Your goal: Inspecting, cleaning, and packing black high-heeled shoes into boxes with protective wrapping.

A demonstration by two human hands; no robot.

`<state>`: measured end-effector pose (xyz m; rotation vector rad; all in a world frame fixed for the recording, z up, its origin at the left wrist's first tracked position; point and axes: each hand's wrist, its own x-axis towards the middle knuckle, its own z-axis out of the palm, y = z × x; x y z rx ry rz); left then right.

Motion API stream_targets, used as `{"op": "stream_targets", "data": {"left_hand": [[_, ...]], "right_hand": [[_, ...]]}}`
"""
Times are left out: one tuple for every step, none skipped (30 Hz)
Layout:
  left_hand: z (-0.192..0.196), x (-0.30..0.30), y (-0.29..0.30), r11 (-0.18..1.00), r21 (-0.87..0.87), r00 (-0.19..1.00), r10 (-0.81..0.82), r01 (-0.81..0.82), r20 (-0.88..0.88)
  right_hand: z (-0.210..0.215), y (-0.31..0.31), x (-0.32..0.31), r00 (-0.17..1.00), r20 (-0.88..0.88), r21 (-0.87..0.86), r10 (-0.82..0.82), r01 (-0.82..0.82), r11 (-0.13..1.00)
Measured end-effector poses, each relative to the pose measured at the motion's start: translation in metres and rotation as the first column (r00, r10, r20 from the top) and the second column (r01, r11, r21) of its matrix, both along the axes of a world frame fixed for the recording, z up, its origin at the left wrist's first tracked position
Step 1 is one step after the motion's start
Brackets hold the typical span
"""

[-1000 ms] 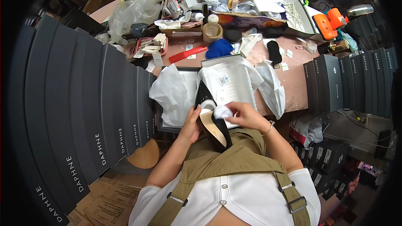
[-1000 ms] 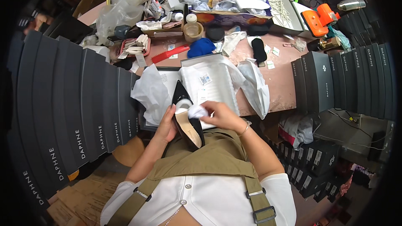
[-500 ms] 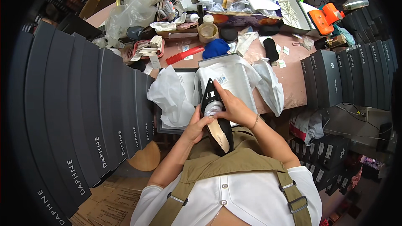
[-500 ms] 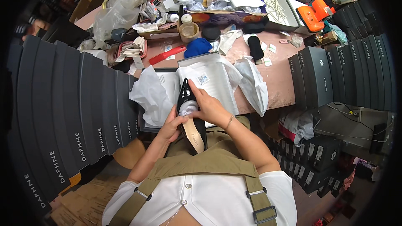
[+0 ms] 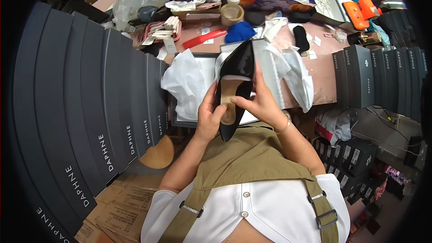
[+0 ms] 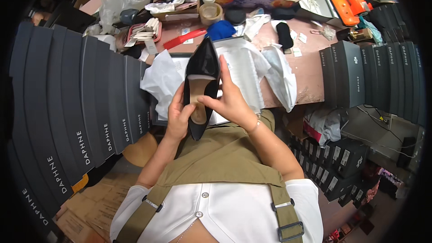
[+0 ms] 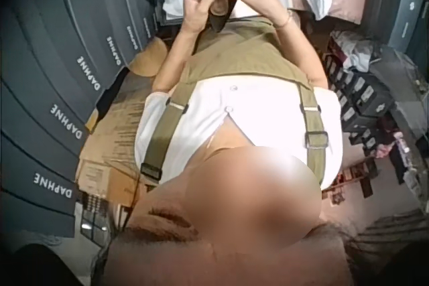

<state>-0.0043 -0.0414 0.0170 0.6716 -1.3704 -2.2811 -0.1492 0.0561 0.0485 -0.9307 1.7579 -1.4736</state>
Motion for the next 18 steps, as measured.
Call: {"op": "stream_targets", "data": {"left_hand": [[0.004,-0.001,-0.008,0.999,-0.032,1.000,-0.021,0.020,-0.017],[0.005,0.000,-0.014,0.997,-0.064,0.999,-0.044,0.041,-0.033],[0.004,0.000,-0.016,0.990,-0.118,0.997,-0.078,0.076,-0.009],[0.003,0.002,-0.018,0.988,-0.121,0.995,-0.100,0.100,0.003],[0.003,0.004,-0.020,0.985,-0.122,0.992,-0.123,0.124,0.015],[0.003,0.003,-0.020,0.981,-0.126,0.989,-0.147,0.149,0.024],[0.003,0.003,-0.019,0.982,-0.123,0.990,-0.142,0.144,0.026],[0.002,0.003,-0.017,0.983,-0.120,0.990,-0.137,0.139,0.028],[0.003,0.001,-0.017,0.983,-0.120,0.991,-0.134,0.136,0.026],[0.001,0.000,-0.016,0.983,-0.123,0.991,-0.133,0.135,0.028],[-0.002,0.000,-0.015,0.983,-0.125,0.991,-0.132,0.135,0.029],[-0.005,-0.003,-0.013,0.982,-0.124,0.990,-0.139,0.141,0.026],[-0.006,-0.002,-0.010,0.974,-0.215,0.997,-0.071,0.078,0.039],[-0.007,0.002,-0.006,0.953,-0.304,0.999,-0.002,0.015,0.044],[-0.010,0.005,-0.001,0.995,-0.087,0.994,0.050,-0.041,0.097],[-0.016,0.011,0.004,0.986,0.133,0.984,0.079,-0.101,0.159],[-0.020,0.018,0.000,0.874,0.484,0.992,-0.102,0.055,0.072],[-0.023,0.028,-0.002,0.629,0.752,0.970,-0.237,0.199,-0.058]], "right_hand": [[-0.003,0.006,0.009,0.991,0.137,0.020,0.001,-0.004,1.000],[-0.006,0.010,0.016,0.962,0.272,0.041,-0.001,-0.010,0.999],[-0.010,0.014,0.020,0.949,0.315,0.060,0.021,-0.042,0.997],[-0.014,0.017,0.024,0.933,0.358,0.077,0.042,-0.074,0.994],[-0.016,0.019,0.026,0.915,0.400,0.093,0.060,-0.105,0.990],[-0.016,0.019,0.025,0.916,0.397,0.103,0.065,-0.114,0.988],[-0.017,0.019,0.023,0.916,0.394,0.113,0.069,-0.123,0.986],[-0.017,0.020,0.022,0.917,0.391,0.123,0.073,-0.131,0.984],[-0.017,0.020,0.021,0.929,0.364,0.105,0.061,-0.106,0.989],[-0.018,0.019,0.023,0.940,0.337,0.085,0.048,-0.081,0.993],[-0.019,0.018,0.025,0.950,0.310,0.065,0.033,-0.056,0.996],[-0.020,0.019,0.023,0.958,0.286,0.082,0.015,-0.041,0.996],[-0.021,0.020,0.021,0.965,0.261,0.099,-0.003,-0.023,0.995],[-0.020,0.020,0.021,0.972,0.236,0.116,-0.023,-0.004,0.993],[-0.015,0.019,0.022,0.976,0.201,0.094,-0.089,0.071,0.993],[-0.020,0.023,0.018,0.993,0.115,0.132,-0.033,0.018,0.991],[-0.010,0.024,0.011,0.997,0.002,0.119,0.075,-0.074,0.990],[-0.002,0.023,0.007,0.976,-0.105,0.117,0.192,-0.180,0.977]]}}
